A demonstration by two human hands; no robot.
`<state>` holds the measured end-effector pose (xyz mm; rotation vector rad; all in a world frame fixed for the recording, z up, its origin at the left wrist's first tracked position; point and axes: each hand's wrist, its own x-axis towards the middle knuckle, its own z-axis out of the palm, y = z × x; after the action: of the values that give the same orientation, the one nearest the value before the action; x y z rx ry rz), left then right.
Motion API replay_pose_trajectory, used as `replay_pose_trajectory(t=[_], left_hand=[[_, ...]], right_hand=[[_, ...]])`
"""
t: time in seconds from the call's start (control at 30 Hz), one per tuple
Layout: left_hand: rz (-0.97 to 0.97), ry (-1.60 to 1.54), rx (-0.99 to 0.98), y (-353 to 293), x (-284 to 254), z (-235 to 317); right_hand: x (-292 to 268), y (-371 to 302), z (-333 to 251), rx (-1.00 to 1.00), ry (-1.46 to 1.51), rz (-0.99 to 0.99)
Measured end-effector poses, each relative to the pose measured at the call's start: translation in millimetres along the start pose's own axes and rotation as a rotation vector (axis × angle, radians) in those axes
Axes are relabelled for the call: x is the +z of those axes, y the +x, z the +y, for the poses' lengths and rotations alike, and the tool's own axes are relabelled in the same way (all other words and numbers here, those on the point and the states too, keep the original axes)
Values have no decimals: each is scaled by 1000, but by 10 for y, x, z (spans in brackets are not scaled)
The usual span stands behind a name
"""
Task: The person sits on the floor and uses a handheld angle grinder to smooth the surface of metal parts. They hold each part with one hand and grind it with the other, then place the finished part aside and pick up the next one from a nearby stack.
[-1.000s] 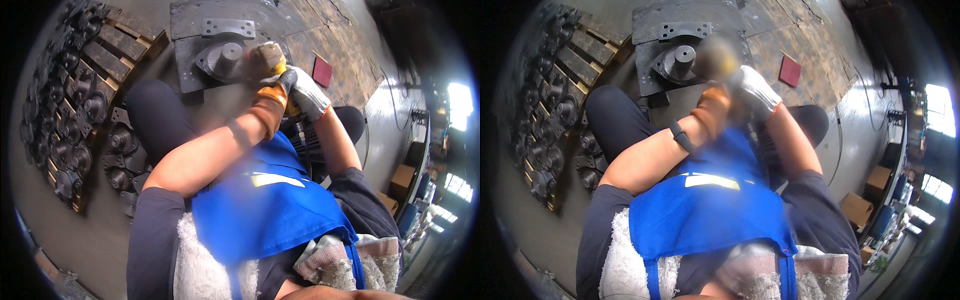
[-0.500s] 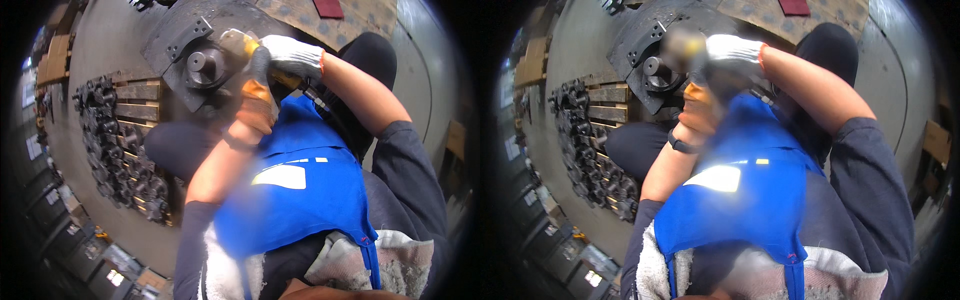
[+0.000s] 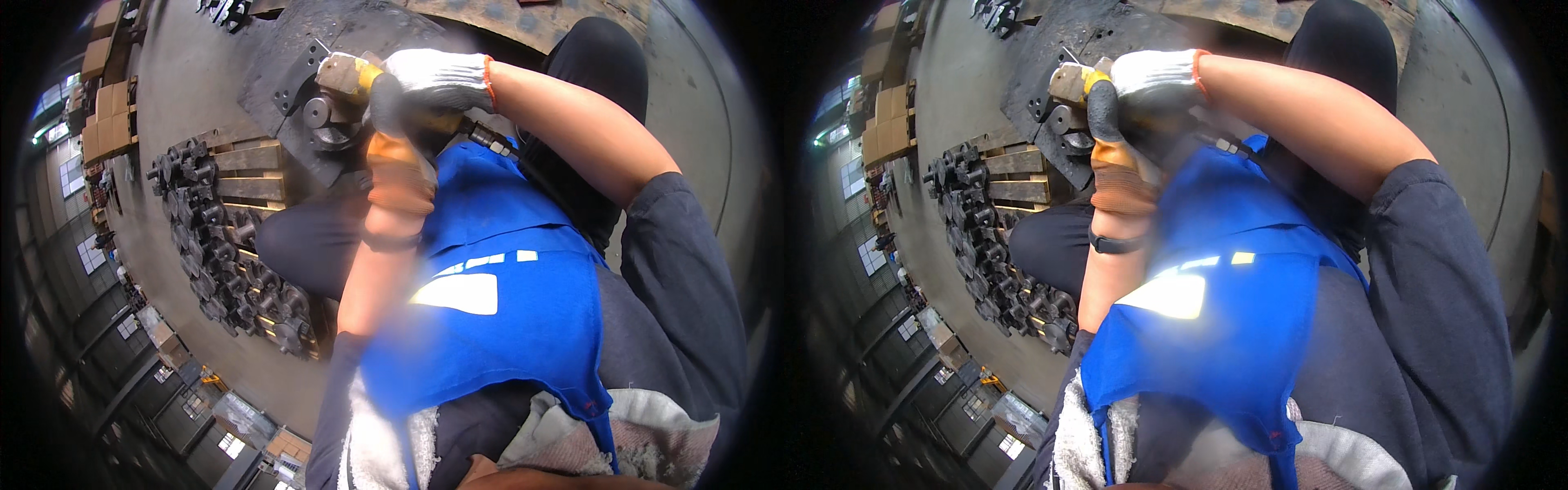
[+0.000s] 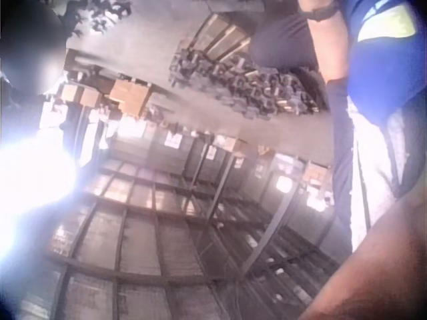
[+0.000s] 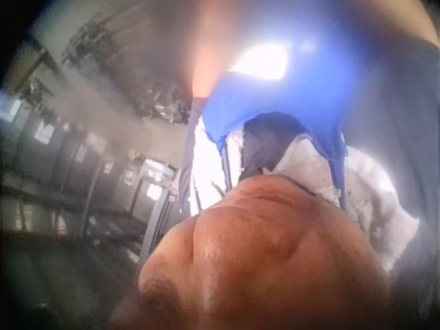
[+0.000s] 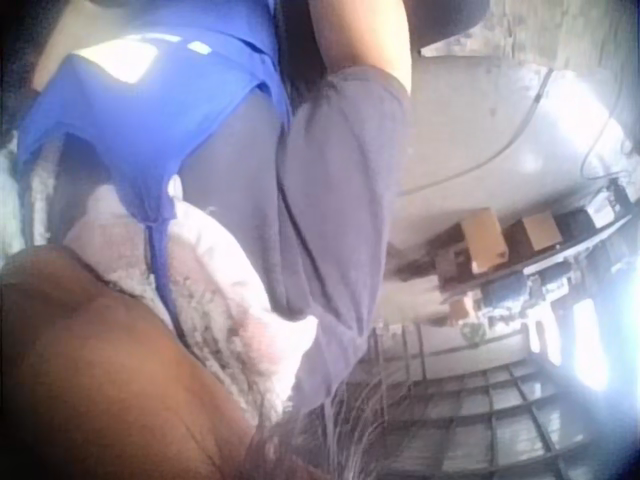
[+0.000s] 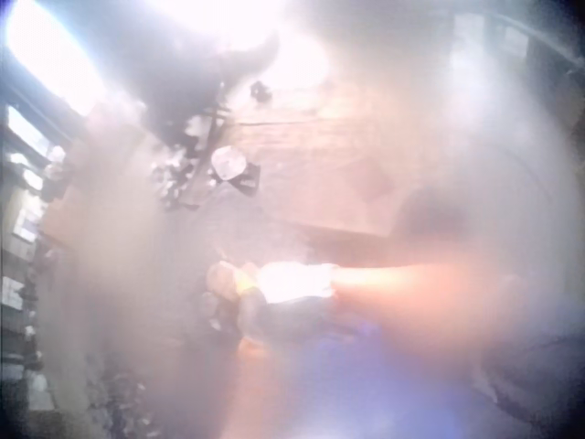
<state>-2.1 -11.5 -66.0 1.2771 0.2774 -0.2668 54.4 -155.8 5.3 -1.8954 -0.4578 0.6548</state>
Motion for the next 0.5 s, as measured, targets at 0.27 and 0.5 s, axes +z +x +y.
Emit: replay_pose_trajectory(t=[0.27,0.5], left_hand=[[28,-31,14,56,-4,34],[62,-50,25,-15,-27,58]], right_hand=[[-3,164,133,-174,-360,-74],[17,115,201,-158,-73,12]])
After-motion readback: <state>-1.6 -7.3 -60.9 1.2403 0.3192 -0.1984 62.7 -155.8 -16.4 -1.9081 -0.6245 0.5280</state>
